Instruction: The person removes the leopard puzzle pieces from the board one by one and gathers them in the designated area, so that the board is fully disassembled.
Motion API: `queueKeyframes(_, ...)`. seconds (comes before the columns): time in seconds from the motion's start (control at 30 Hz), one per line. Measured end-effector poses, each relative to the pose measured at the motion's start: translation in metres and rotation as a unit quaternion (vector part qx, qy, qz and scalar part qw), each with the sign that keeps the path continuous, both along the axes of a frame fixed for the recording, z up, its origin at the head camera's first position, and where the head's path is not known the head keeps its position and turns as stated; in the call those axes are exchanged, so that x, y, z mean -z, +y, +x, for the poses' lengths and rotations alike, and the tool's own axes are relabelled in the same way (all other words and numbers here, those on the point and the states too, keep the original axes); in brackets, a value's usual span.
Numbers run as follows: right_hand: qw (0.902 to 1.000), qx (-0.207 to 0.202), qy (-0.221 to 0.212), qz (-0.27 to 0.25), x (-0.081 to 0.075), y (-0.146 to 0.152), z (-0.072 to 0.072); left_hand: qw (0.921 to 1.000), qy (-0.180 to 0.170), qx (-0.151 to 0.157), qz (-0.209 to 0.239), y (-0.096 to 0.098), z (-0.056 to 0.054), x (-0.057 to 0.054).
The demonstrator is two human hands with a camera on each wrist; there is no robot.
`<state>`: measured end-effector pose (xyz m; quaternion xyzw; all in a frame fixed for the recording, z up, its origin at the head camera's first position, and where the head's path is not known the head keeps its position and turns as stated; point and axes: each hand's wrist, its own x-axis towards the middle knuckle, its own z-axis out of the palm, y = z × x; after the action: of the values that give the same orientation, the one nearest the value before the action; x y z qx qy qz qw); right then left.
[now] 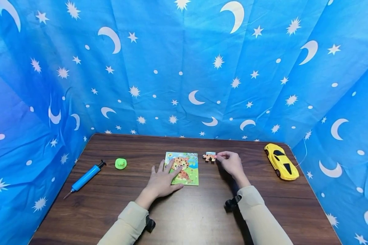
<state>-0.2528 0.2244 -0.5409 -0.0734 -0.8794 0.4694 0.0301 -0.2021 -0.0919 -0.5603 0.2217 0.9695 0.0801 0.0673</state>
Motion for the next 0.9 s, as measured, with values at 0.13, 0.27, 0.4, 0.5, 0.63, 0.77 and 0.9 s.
queueKeyframes(0.13,1.0,0.004,-0.006,-0.007,0.0,0.014,-0.001,1.0,0.0,-0.001,-0.002,0.0,0.0,-0.001)
queueKeyframes(0.27,0.9998,0.002,-0.015,-0.013,0.0,0.025,-0.001,1.0,0.0,-0.001,-0.001,0.0,0.0,-0.001)
queueKeyframes(0.4,0.9995,0.001,-0.025,-0.016,0.001,0.032,-0.001,1.0,-0.003,-0.001,0.001,0.0,0.0,-0.001)
queueKeyframes(0.5,0.9994,-0.002,-0.031,-0.013,0.003,0.036,-0.001,1.0,-0.004,-0.001,0.003,-0.001,0.001,-0.002)
queueKeyframes(0.63,0.9993,-0.001,-0.038,0.002,0.005,0.038,0.0,1.0,-0.002,0.0,0.004,-0.001,0.001,-0.002)
queueKeyframes(0.77,0.9987,0.012,-0.039,0.029,0.005,0.037,0.001,1.0,0.001,0.001,0.002,-0.001,0.001,0.0)
queueKeyframes(0.9,0.9977,0.025,-0.03,0.055,0.004,0.037,0.002,1.0,0.0,0.001,0.005,-0.001,0.001,0.0)
